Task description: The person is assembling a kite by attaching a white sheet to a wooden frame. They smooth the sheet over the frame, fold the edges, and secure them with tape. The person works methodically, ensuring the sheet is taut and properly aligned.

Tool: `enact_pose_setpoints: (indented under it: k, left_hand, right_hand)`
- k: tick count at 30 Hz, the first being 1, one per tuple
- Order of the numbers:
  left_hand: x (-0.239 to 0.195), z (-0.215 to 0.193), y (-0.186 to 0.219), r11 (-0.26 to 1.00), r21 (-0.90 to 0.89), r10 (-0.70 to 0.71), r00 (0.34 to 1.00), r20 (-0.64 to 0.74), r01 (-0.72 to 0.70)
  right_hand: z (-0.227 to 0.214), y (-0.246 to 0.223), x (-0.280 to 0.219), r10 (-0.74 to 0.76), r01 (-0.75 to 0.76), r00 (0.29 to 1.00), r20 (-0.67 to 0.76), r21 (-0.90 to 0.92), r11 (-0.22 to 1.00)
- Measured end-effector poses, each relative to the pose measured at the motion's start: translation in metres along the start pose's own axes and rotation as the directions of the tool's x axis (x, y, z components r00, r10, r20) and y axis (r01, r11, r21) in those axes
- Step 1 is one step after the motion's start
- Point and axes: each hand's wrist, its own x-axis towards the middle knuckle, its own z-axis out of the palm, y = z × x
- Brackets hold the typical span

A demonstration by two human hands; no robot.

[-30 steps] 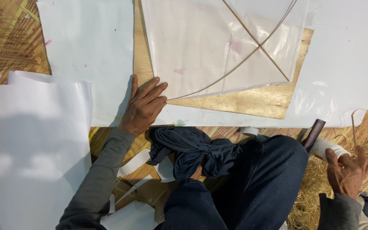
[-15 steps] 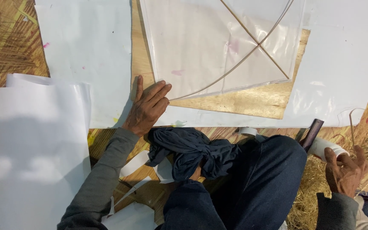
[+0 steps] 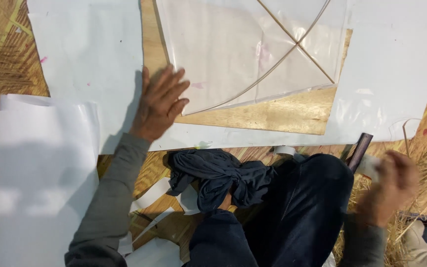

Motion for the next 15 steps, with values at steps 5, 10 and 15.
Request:
enact_pose_setpoints:
  k: [5, 10, 15]
  left_hand:
    - [0.019, -0.005, -0.019, 0.999, 0.018, -0.047, 0.987, 0.155, 0.045]
    - [0.018, 0.007, -0.024, 0.99, 0.129, -0.068, 0.989, 0.131, 0.051]
    - [0.017, 0.01, -0.027, 0.986, 0.16, -0.082, 0.985, 0.151, 0.057]
  right_hand:
    - [0.125, -0.053, -0.032, 0.214, -0.237, 0.945, 0.249, 0.068, 0.969]
    - [0.208, -0.054, -0.065, 0.199, -0.245, 0.864, 0.464, 0.042, 0.969]
    - [0.229, -0.019, -0.087, 0.02, -0.078, 0.822, 0.569, 0.079, 0.994]
